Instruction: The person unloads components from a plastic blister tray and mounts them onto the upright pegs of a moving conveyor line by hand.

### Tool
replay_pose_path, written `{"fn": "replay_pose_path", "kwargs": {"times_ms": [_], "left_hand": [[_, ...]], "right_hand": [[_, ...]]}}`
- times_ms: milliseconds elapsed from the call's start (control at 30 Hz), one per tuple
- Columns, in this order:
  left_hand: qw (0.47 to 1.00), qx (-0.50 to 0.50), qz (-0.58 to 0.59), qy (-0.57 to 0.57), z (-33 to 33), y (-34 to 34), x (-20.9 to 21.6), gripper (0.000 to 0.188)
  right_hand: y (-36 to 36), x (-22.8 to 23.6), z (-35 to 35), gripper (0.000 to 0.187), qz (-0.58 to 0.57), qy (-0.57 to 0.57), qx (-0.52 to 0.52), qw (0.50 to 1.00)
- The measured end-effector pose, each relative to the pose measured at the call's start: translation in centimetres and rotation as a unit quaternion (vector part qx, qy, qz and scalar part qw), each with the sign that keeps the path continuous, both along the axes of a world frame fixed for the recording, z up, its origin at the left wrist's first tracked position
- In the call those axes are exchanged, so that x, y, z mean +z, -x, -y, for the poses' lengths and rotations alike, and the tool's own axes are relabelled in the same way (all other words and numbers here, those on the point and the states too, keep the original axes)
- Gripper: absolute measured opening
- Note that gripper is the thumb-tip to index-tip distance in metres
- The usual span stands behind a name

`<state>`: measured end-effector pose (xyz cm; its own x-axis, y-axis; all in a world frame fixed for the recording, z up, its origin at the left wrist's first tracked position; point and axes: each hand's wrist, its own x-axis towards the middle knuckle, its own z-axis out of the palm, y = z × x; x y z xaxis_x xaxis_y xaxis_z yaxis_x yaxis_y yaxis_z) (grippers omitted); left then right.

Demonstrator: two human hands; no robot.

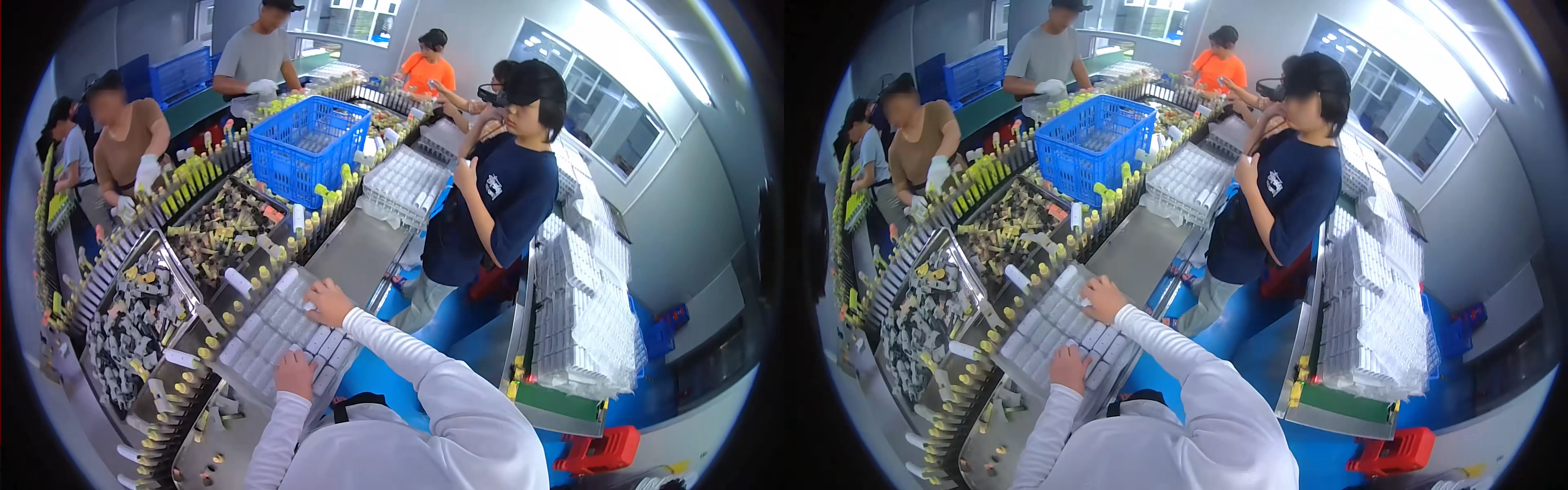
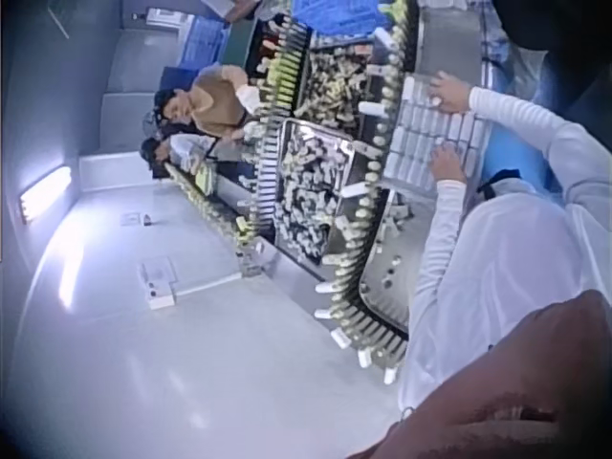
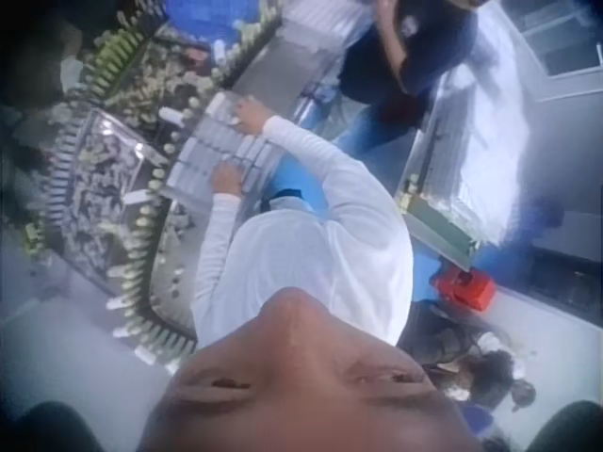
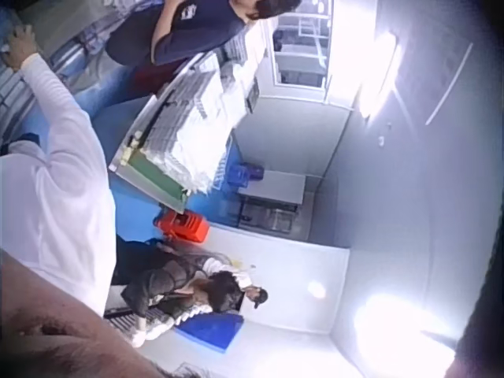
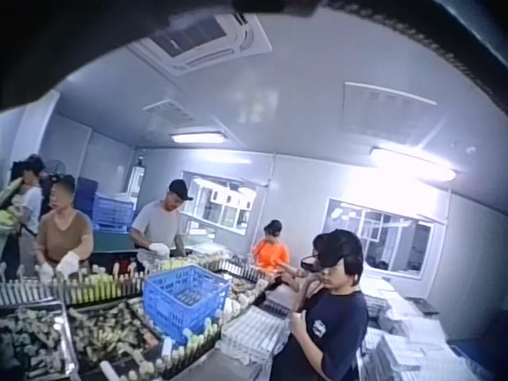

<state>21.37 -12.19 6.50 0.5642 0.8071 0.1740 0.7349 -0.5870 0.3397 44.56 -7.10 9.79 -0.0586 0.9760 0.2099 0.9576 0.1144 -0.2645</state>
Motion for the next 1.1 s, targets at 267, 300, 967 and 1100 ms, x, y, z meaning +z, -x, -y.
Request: {"fn": "replay_pose_path", "kwargs": {"times_ms": [267,300,967,1100], "left_hand": [[0.999,-0.027,-0.042,0.018,-0.3,0.7,2.0,0.033],[0.998,-0.016,-0.058,0.021,-0.1,0.6,1.5,0.032],[0.707,0.263,0.546,0.364,6.5,10.1,4.4,0.04],[0.692,0.27,0.6,0.296,2.8,15.1,4.9,0.038]], "right_hand": [[1.3,-0.2,-0.2,0.024,-0.279,-0.133,-0.049,0.95],[2.4,0.4,-0.3,0.022,-0.418,-0.129,-0.106,0.893],[5.7,0.4,0.2,0.025,-0.232,-0.107,0.066,0.965],[4.7,-0.6,-0.4,0.018,-0.507,-0.066,-0.053,0.858]]}}
